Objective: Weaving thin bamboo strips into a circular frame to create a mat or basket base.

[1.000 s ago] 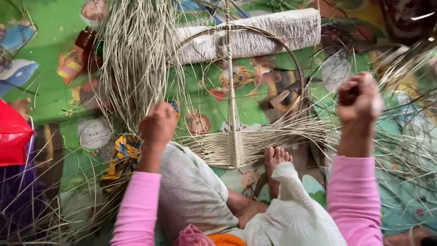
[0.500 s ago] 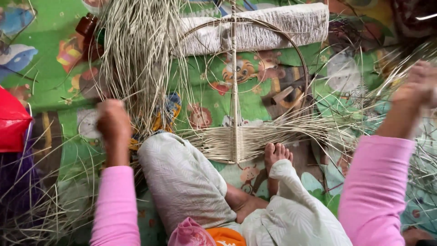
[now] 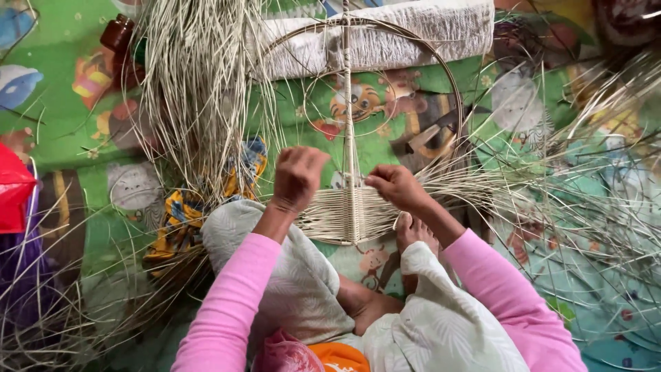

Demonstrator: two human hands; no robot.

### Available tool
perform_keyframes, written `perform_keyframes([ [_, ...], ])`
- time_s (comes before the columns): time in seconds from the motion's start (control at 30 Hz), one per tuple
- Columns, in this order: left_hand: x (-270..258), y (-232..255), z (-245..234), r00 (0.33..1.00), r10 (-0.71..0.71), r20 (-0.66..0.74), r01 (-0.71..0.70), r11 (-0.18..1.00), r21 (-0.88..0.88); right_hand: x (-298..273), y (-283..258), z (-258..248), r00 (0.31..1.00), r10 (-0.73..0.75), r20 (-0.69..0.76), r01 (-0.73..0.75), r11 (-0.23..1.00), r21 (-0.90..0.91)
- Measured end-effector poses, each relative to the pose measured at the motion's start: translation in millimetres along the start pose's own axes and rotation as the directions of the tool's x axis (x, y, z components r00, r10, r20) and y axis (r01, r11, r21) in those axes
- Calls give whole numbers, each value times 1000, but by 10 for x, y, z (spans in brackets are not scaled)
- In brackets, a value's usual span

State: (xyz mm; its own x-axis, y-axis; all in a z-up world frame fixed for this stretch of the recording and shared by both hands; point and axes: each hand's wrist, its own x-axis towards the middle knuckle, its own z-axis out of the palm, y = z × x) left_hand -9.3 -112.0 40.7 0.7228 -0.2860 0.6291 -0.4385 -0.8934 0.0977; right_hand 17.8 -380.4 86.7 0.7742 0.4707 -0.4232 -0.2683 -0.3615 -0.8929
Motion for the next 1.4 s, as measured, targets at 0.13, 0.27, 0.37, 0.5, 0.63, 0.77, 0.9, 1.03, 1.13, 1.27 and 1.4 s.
perform_keyframes([
  [0.13,-270,210,337,648,-636,419,761,533,-369,318,677,-105,972,135,-193,-216,834,-508],
  [0.27,-377,439,730,-14,-517,856,907,-367,-207,468,894,-34,941,233,-245,-329,799,-504],
  [0.37,-392,498,939,-102,-455,885,857,-492,-154,539,1029,-43,926,270,-264,-370,787,-494],
  [0.5,-496,498,1170,-161,-408,899,815,-568,-112,458,839,-22,939,266,-218,-339,818,-465],
  [0.63,-360,521,1057,-148,-381,913,797,-592,-118,466,710,14,933,300,-201,-360,816,-453],
  [0.77,-296,533,1021,-159,-387,908,813,-573,-102,496,645,46,932,304,-199,-363,785,-502],
  [0.9,-230,532,952,-105,-463,880,905,-411,-109,516,612,33,933,281,-225,-360,726,-586],
  [1.03,-574,411,1421,-32,-545,838,980,-184,-81,423,318,92,956,200,-213,-292,697,-655],
  [1.13,-580,455,1343,49,-579,814,999,39,-33,419,305,159,961,185,-205,-276,676,-683],
  [1.27,-466,489,1199,85,-596,799,988,155,11,556,602,190,950,236,-202,-310,750,-584],
  [1.4,-385,489,1103,85,-604,792,976,209,54,581,539,278,937,283,-205,-349,790,-504],
])
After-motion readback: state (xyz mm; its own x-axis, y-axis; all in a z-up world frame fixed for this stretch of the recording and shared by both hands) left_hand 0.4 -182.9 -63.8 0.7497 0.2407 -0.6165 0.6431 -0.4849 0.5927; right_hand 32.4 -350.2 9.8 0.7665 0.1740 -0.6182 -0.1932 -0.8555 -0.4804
